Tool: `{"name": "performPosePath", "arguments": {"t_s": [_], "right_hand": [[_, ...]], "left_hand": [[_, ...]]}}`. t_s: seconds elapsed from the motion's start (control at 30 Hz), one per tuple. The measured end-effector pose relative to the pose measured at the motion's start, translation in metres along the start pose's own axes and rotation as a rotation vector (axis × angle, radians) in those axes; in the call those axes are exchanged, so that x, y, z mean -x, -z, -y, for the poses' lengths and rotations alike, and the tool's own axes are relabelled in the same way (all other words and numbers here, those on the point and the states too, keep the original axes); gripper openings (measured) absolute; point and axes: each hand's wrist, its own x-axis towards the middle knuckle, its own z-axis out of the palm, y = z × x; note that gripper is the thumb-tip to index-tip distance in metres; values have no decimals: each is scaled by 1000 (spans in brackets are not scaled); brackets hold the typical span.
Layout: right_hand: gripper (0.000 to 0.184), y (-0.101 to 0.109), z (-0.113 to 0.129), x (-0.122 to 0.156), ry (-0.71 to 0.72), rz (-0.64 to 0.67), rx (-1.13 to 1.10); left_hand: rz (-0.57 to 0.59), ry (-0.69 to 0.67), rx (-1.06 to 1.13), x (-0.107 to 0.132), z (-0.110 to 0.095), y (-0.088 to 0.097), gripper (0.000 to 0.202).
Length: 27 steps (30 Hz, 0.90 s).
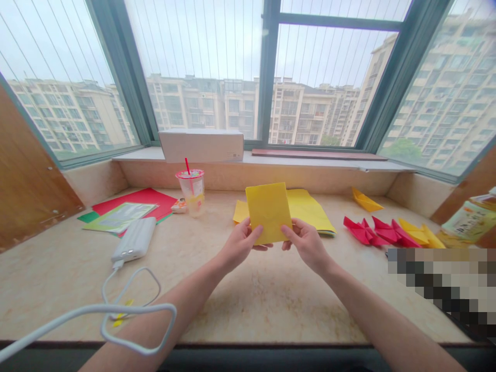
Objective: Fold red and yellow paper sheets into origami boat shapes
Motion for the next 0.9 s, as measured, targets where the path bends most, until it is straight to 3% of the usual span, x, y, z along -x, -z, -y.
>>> {"name": "performPosePath", "arguments": {"t_s": [0.13, 0.23, 0.4, 0.5, 0.6, 0.73, 0.9], "right_hand": [[42, 3, 3, -1, 6, -66, -24], [49, 6, 4, -2, -10, -119, -9], [60, 12, 4, -5, -36, -205, 31], [59, 14, 4, -5, -39, -217, 53], [58, 13, 4, -4, -58, -172, 80], [57, 10, 4, -1, -37, -83, 73], [66, 9, 1, -2, 45, -10, 20]], "left_hand": [[-74, -16, 31, -1, 0, 1, 66], [-162, -129, -19, -5, 5, 5, 72], [-271, -487, -526, -10, 15, 19, 72], [-272, -591, -852, -10, 17, 25, 60], [-208, -615, -1010, -10, 20, 28, 53], [-132, -643, -1053, -10, 21, 31, 39], [-239, -543, -901, -8, 12, 30, 32]]}}
